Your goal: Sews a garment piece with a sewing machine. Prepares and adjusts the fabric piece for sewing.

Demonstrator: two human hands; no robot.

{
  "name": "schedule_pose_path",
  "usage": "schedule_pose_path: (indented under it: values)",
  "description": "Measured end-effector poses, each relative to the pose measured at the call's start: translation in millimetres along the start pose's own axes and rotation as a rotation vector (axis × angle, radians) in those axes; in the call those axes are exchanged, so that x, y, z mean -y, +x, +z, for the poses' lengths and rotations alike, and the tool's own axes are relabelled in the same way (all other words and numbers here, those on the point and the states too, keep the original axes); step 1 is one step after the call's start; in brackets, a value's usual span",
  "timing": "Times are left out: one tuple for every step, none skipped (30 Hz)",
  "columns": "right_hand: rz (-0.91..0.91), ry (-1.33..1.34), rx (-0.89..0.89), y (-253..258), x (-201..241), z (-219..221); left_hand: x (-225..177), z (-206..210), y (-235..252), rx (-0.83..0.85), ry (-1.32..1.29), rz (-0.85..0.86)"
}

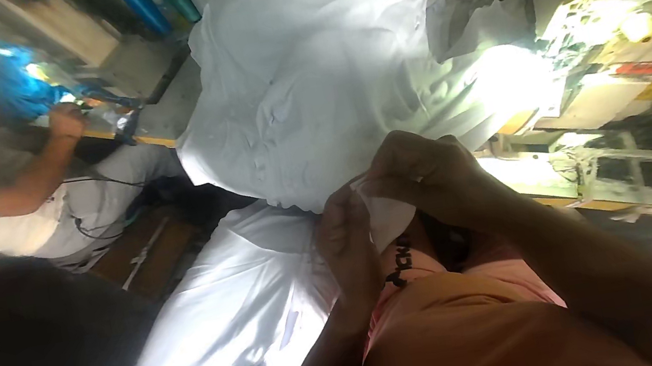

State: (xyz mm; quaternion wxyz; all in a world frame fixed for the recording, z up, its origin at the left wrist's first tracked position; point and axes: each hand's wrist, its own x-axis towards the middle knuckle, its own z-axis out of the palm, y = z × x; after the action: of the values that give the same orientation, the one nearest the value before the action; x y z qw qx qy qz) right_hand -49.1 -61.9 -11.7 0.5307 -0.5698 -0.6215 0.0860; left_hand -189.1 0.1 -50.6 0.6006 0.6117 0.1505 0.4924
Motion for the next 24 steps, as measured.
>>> schedule_pose_path:
  values:
    - [-0.001, 0.005, -0.006, 0, 0, 0, 0, 0, -1, 0.002, 0.014, 0.004]
    - [-0.005, 0.012, -0.012, -1, 0, 0, -1, 1, -1, 0.0, 0.024, 0.008]
    - [-0.011, 0.018, -0.02, -1, 0, 0, -1, 1, -2, 0.001, 0.027, 0.013]
    - [-0.018, 0.02, -0.029, -1, 1, 0, -1, 1, -2, 0.004, 0.024, 0.018]
    - [-0.019, 0.024, -0.032, -1, 1, -1, -1, 2, -2, 0.008, 0.019, 0.027]
    - [-0.014, 0.023, -0.03, -2, 2, -2, -1, 2, -2, 0.014, 0.015, 0.036]
    - [-0.007, 0.015, -0.031, -2, 4, -2, 0, 3, -2, 0.02, 0.009, 0.046]
    - [-0.002, 0.0, -0.036, -3, 6, -3, 0, 3, -2, 0.026, 0.0, 0.058]
    - [-0.006, -0.005, -0.041, -4, 6, -3, 0, 3, -2, 0.036, 0.001, 0.073]
    - [-0.012, 0.0, -0.042, -4, 5, -3, 0, 2, -3, 0.046, 0.005, 0.09]
    - [-0.016, 0.008, -0.044, -5, 4, -3, 0, 2, -3, 0.061, 0.009, 0.108]
    - [-0.015, 0.015, -0.042, -5, 4, -4, 0, 2, -2, 0.081, 0.008, 0.124]
    - [-0.016, 0.02, -0.042, -5, 5, -4, -1, 3, -2, 0.097, -0.004, 0.134]
    - [-0.014, 0.028, -0.041, -5, 6, -5, -2, 4, -2, 0.103, -0.012, 0.139]
    - [-0.013, 0.031, -0.038, -7, 7, -6, -3, 4, -2, 0.102, -0.007, 0.14]
    - [-0.013, 0.031, -0.039, -8, 7, -7, -3, 5, -2, 0.09, 0.007, 0.135]
    - [-0.017, 0.023, -0.041, -9, 8, -8, -4, 6, -2, 0.078, 0.025, 0.127]
    - [-0.023, 0.005, -0.048, -10, 8, -10, -6, 7, -1, 0.069, 0.052, 0.118]
    - [-0.04, -0.032, -0.068, -12, 9, -12, -6, 8, 0, 0.064, 0.072, 0.113]
    - [-0.073, -0.094, -0.103, -15, 11, -14, -6, 10, 3, 0.073, 0.069, 0.121]
    - [-0.124, -0.173, -0.147, -17, 12, -16, -5, 12, 5, 0.088, 0.066, 0.153]
    - [-0.173, -0.246, -0.173, -19, 15, -22, -3, 16, 7, 0.099, 0.073, 0.206]
    - [-0.204, -0.3, -0.169, -21, 20, -30, -3, 23, 9, 0.104, 0.102, 0.284]
    - [-0.214, -0.326, -0.142, -23, 28, -41, -3, 28, 10, 0.112, 0.175, 0.376]
